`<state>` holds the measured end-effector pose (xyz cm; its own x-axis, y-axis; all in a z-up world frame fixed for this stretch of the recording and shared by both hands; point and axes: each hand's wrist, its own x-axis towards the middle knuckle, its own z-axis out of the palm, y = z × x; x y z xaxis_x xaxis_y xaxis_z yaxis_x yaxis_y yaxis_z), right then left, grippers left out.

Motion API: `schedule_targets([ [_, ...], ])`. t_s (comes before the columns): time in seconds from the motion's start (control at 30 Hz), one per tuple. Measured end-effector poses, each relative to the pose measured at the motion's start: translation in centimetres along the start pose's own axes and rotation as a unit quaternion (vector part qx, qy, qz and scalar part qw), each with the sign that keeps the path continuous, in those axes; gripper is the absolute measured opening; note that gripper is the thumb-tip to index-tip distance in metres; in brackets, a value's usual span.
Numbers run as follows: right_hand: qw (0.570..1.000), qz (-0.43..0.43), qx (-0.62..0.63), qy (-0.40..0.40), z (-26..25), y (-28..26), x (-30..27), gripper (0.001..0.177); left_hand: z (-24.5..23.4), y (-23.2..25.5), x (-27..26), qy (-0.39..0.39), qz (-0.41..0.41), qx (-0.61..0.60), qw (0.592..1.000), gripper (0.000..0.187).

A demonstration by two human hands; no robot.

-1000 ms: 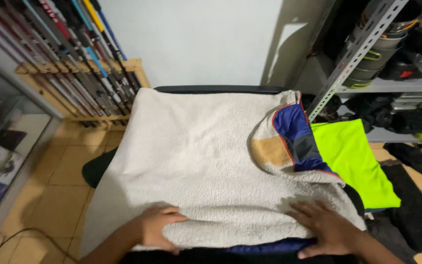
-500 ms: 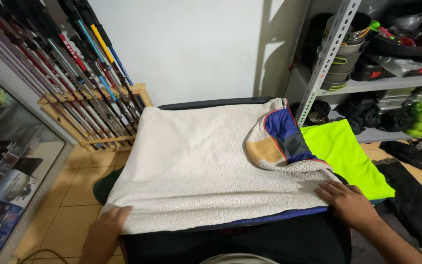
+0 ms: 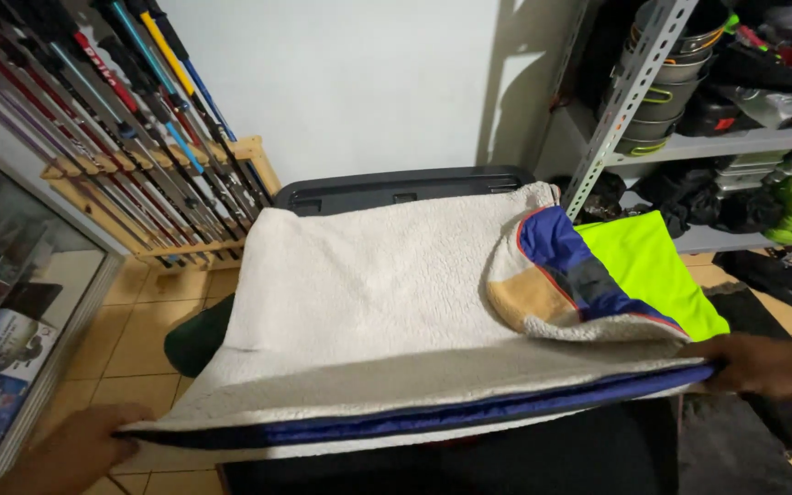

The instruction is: Folding a large white and blue fleece blanket or fabric on top of a plastic storage bin.

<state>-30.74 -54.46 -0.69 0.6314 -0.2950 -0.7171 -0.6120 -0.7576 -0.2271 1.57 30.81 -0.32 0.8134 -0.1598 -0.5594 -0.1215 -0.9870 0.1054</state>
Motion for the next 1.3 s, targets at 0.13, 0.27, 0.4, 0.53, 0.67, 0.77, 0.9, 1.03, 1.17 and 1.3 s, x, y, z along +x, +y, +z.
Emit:
schedule_targets([
  [0.13,0.987,-0.031,0.11,-0.111,-4.6,0.1,3.2,0.039,-2.8,-0.7,4.9,0.081,-0.006,0.036,0.996,0.043],
  [0.27,0.993,-0.058,0.101,-0.006,-9.5,-2.5,5.9,0.058,-8.1,4.6,9.1,0.08,-0.002,0.012,0.997,0.046],
  [0.4,0.997,-0.043,0.046,0.035,-14.1,-3.0,13.9,0.083,-11.8,9.6,15.2,0.082,0.007,-0.052,0.995,0.027],
  [0.53,0.99,-0.044,-0.05,0.123,-19.8,-6.5,21.6,0.063,-14.2,12.6,25.3,0.165,-0.003,-0.18,0.97,0.056],
  [0.67,0.911,-0.051,-0.162,0.377,-20.7,-11.4,30.8,0.046,-12.7,15.0,38.2,0.436,0.041,-0.059,0.897,0.046],
  [0.77,0.853,-0.025,-0.277,0.441,-16.2,-20.1,34.4,0.05,-6.1,23.9,43.8,0.637,0.043,0.239,0.732,0.034],
  [0.9,0.907,-0.206,-0.122,0.346,-5.0,-33.1,33.0,0.047,-2.8,38.3,30.0,0.504,0.247,0.005,0.827,0.032],
  [1.03,0.92,-0.22,-0.234,0.225,-1.1,-40.7,28.3,0.062,0.6,42.2,27.8,0.226,0.294,0.015,0.929,0.061],
  [1.17,0.92,-0.198,-0.291,0.17,-3.5,-40.6,29.1,0.068,-0.4,40.1,28.3,0.293,0.218,-0.035,0.93,0.066],
  [1.3,0.905,-0.186,-0.321,0.209,-6.6,-36.3,30.0,0.068,-0.8,36.5,28.6,0.254,0.132,-0.035,0.957,0.07],
])
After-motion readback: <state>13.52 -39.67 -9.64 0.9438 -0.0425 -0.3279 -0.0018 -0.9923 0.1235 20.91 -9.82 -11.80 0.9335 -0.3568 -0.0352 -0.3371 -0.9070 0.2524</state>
